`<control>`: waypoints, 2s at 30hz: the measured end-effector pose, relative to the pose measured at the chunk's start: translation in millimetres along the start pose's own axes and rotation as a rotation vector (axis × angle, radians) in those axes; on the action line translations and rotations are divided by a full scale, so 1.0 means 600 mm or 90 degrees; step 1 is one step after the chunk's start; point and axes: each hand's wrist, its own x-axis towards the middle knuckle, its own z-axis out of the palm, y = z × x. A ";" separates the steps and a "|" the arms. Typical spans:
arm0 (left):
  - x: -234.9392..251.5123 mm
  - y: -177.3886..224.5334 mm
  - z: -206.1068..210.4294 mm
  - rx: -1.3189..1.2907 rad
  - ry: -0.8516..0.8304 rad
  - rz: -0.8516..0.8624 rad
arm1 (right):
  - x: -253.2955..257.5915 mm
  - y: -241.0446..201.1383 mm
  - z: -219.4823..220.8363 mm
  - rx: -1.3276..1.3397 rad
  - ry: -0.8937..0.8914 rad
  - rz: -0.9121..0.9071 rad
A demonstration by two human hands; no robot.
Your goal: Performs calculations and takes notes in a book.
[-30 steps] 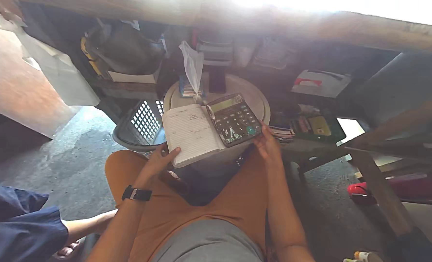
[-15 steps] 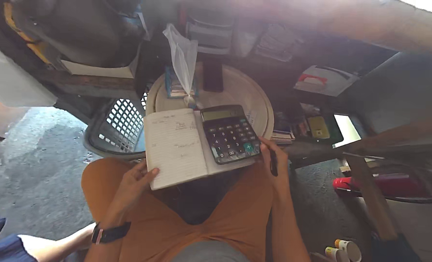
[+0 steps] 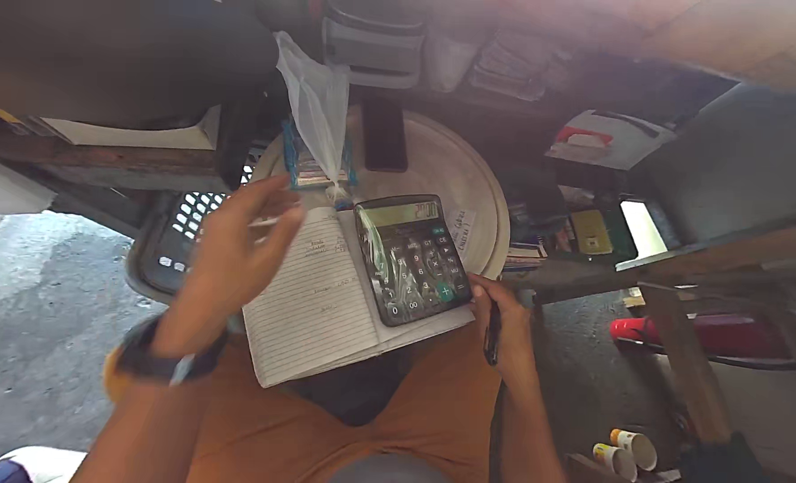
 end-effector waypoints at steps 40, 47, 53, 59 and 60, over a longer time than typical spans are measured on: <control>0.150 -0.048 0.170 -0.259 -0.095 0.007 | 0.111 -0.048 -0.006 -0.213 -0.219 -0.127; 0.152 -0.049 0.171 -0.267 -0.090 0.013 | 0.106 -0.043 0.008 -0.201 -0.148 -0.176; 0.152 -0.051 0.172 -0.265 -0.092 0.017 | 0.105 -0.039 0.015 -0.210 -0.166 -0.152; 0.152 -0.058 0.175 -0.267 -0.096 0.050 | 0.094 -0.032 0.015 -0.216 -0.198 -0.133; 0.152 -0.058 0.175 -0.268 -0.098 0.049 | 0.092 -0.029 0.014 -0.214 -0.192 -0.137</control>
